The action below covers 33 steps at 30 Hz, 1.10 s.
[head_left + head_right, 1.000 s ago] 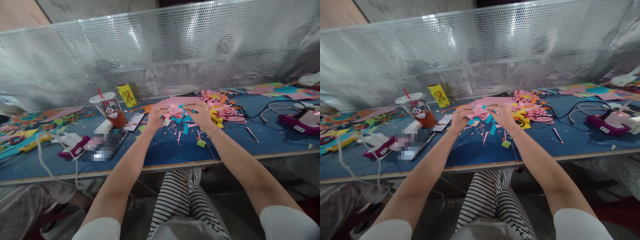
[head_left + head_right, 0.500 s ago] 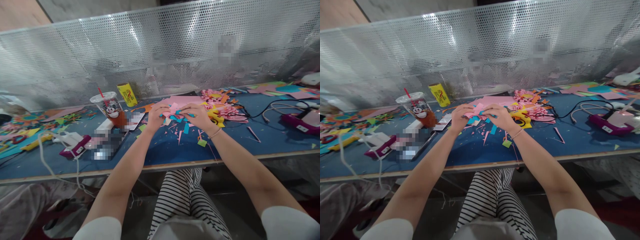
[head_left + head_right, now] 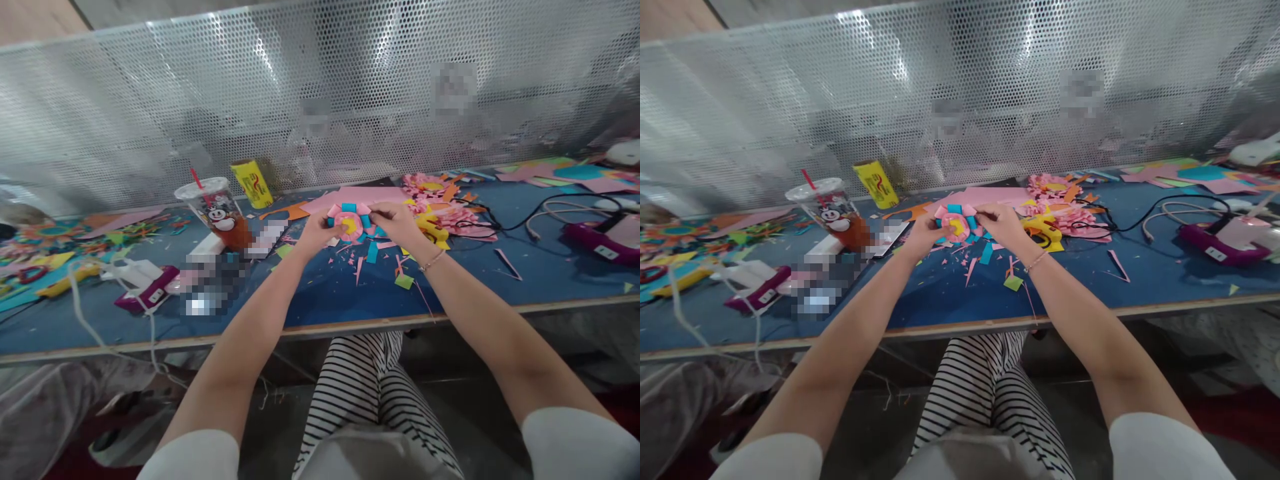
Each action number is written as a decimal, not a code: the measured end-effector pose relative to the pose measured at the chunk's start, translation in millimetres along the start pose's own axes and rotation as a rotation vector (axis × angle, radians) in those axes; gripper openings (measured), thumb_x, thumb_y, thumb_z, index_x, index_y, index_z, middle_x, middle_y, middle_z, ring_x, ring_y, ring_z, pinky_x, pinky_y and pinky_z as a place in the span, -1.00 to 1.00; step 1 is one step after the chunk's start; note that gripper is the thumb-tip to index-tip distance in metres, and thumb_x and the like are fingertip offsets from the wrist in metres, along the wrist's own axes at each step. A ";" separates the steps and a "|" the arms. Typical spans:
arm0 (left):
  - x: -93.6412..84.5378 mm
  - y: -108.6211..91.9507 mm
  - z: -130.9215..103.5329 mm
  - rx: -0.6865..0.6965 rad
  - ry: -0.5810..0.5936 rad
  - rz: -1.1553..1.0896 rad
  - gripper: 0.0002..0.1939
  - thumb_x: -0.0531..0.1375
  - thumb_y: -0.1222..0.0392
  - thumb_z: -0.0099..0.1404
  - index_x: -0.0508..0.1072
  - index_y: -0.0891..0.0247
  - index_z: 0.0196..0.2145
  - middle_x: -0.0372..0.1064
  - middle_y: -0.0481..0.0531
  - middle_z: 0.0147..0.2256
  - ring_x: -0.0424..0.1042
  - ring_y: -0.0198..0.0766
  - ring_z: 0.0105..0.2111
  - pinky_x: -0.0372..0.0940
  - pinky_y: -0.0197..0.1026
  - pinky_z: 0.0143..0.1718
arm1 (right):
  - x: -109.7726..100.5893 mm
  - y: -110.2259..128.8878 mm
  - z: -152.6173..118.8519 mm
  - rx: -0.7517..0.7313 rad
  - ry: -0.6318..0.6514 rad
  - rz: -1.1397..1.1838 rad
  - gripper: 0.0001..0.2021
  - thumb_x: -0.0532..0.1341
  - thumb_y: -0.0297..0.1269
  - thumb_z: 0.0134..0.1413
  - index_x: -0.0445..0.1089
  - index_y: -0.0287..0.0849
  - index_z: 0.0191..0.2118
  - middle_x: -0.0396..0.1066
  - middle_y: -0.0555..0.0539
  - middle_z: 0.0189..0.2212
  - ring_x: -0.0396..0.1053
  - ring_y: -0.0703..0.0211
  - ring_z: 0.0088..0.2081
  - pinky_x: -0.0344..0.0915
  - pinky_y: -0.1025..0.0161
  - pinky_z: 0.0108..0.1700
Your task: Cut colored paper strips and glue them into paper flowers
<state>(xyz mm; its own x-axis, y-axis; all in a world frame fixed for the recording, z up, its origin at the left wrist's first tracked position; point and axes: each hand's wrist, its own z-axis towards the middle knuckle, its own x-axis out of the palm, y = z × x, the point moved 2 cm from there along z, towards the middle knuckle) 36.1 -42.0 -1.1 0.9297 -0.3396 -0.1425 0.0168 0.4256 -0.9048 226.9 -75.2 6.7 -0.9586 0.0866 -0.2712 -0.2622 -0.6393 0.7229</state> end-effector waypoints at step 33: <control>-1.0 7.5 3.1 -0.131 -0.035 -0.119 -0.67 0.37 0.22 -0.18 0.46 0.37 -0.40 0.39 -0.05 -0.55 0.32 -0.40 -0.62 0.20 -0.35 -0.60 | 0.4 -7.2 2.4 0.274 0.014 0.434 -0.77 0.27 -0.24 -0.19 0.47 -0.18 -0.31 0.41 0.02 -0.47 0.33 0.34 -0.52 0.34 0.30 -0.41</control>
<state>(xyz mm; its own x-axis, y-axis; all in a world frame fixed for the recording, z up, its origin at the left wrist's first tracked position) 36.5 -35.9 -6.5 0.9362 -0.3509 -0.0197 0.0811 0.2704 -0.9593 228.2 -68.7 2.9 -0.9845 -0.1539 0.0837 0.1384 -0.3900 0.9103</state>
